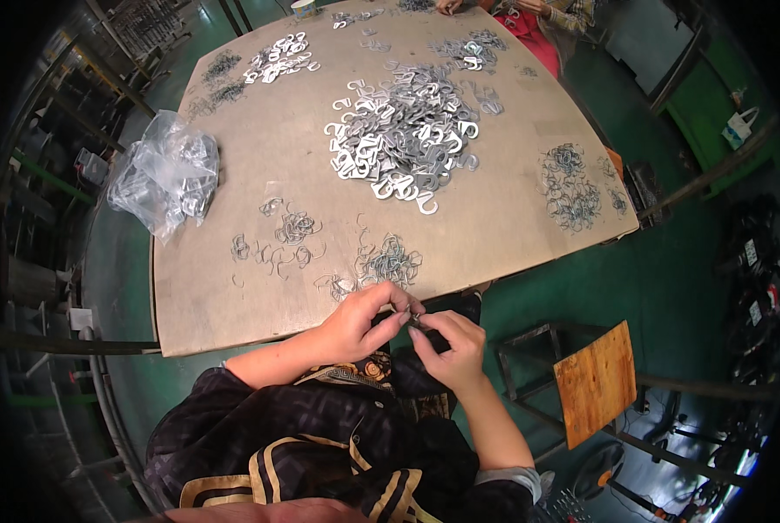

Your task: The person repeatedly picks up small metal hooks and spring clips from a table, links them together by hand, and hangs the assembled chains on a nearby metal rack. The process is repeated continuously throughout the clip.

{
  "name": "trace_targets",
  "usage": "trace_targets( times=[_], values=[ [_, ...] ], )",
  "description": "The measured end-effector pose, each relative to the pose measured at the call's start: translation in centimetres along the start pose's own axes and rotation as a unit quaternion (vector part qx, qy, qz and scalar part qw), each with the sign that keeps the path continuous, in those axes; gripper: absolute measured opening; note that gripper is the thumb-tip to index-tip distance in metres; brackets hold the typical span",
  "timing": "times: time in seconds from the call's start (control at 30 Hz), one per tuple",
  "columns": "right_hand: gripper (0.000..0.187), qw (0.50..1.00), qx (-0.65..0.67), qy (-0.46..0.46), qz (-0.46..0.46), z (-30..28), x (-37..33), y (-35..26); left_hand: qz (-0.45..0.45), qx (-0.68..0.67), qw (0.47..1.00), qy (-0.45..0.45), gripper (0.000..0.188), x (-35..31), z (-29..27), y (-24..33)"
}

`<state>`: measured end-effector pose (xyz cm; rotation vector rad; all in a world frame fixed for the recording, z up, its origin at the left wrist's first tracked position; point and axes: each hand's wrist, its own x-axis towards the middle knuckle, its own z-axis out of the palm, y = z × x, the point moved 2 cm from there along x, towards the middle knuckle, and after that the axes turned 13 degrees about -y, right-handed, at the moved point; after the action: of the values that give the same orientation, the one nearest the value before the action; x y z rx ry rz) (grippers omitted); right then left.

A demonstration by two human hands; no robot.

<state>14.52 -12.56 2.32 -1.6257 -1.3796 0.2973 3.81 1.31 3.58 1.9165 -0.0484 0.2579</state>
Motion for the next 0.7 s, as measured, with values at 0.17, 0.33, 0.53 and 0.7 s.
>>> trace_targets(
  times=[0.17, 0.33, 0.53, 0.7],
  values=[
    [0.008, 0.991, -0.020, 0.042, 0.122, -0.4, 3.7, 6.6, 0.030, 0.055, 0.998, -0.014, 0.012, -0.5, -0.1, 0.3],
    [0.030, 0.971, -0.236, -0.005, 0.038, 3.0, 10.4, 13.8, 0.035, 0.068, 0.997, -0.030, 0.013, -0.8, 0.8, 0.1],
    [0.039, 0.959, -0.197, -0.143, 0.144, 4.0, 14.2, 16.9, 0.018, 0.050, 0.998, -0.024, 0.014, -1.6, 0.9, -0.5],
    [0.029, 0.954, -0.204, -0.109, 0.188, 1.1, 13.2, 14.7, 0.005, 0.040, 0.999, -0.015, 0.015, -1.9, 0.8, -0.9]
  ],
)
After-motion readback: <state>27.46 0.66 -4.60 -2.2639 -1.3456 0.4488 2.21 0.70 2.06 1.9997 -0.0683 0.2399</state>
